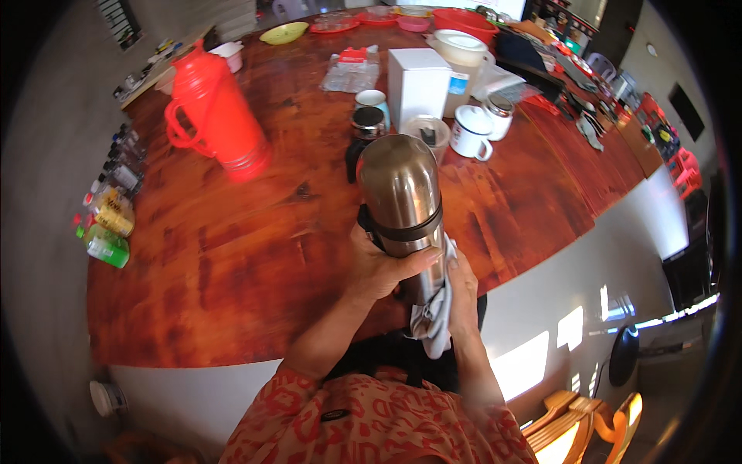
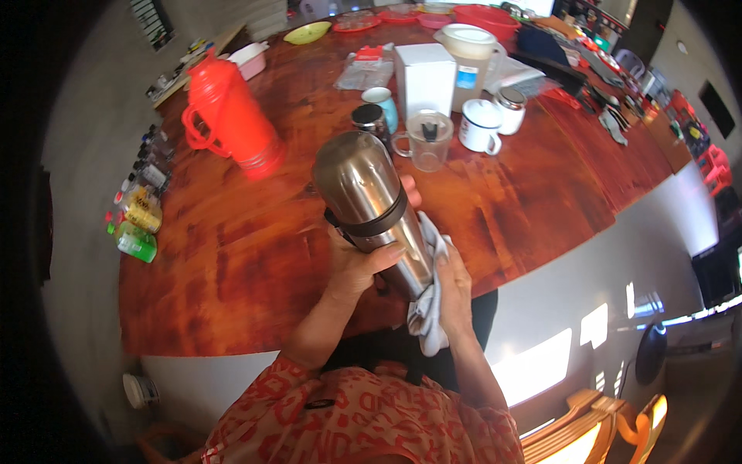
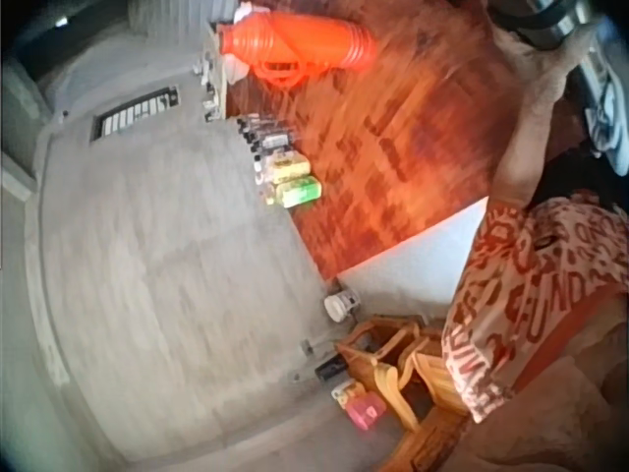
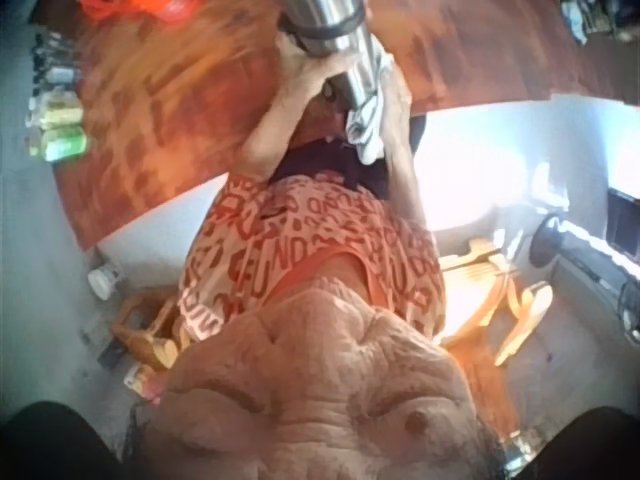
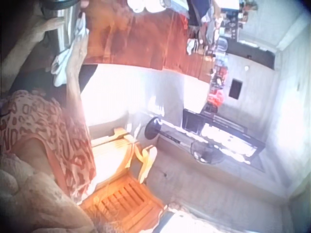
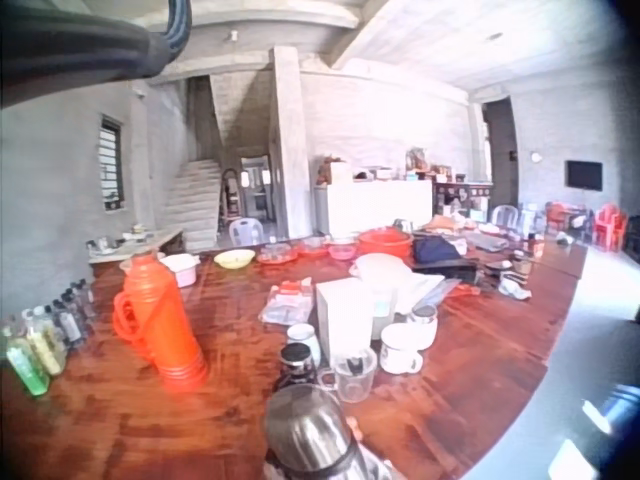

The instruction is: The person wipes a stainless steel thermos, a black coffee pot, and a clear plastic lid with a white cloth. They handle each item individually, rotating them to clean different sides before placing them back on the wooden table.

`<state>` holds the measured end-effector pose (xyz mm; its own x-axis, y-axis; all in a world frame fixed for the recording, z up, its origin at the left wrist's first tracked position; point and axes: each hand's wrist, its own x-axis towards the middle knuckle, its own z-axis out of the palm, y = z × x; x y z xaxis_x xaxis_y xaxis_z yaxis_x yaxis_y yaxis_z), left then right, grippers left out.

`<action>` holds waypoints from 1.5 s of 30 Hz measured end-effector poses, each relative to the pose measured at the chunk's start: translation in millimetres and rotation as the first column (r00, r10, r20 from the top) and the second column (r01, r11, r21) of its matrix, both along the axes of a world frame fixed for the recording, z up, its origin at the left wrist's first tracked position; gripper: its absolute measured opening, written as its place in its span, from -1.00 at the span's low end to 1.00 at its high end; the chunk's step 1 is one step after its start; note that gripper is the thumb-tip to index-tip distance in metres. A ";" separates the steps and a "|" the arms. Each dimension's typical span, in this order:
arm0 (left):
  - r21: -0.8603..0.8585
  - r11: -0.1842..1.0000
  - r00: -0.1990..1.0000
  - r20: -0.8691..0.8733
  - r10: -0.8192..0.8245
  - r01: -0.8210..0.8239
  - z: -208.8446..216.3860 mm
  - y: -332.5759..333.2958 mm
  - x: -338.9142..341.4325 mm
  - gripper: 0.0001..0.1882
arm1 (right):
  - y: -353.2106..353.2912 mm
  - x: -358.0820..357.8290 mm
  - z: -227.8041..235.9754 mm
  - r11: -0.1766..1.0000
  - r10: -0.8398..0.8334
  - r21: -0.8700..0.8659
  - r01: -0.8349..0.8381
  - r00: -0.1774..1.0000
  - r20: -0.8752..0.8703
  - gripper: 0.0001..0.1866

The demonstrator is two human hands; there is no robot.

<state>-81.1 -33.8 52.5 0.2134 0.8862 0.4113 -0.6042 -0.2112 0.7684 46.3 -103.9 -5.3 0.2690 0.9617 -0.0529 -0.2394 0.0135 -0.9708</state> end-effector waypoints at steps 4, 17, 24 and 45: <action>-0.023 0.996 0.996 -0.048 0.080 -0.082 -2.0 -2.0 -1.1 -0.34 | 6.7 -3.3 -21.0 1.000 0.015 0.030 0.002 0.845 -0.535 -0.56; 0.497 0.866 0.958 -0.269 0.095 0.053 -23.8 12.8 -19.6 -0.04 | 34.9 -5.7 -30.4 0.993 0.117 0.024 -0.114 0.983 -0.144 -0.56; 0.444 0.794 0.751 -0.325 0.575 -0.415 -27.6 45.4 -49.5 0.10 | 39.9 -6.2 -17.3 0.982 0.083 0.080 -0.170 0.776 0.626 -0.69; 0.320 0.649 0.607 -0.232 0.760 -0.690 -61.5 274.2 -123.1 -0.11 | 66.8 -22.4 -32.8 0.971 0.035 0.071 -0.228 0.432 0.901 -0.60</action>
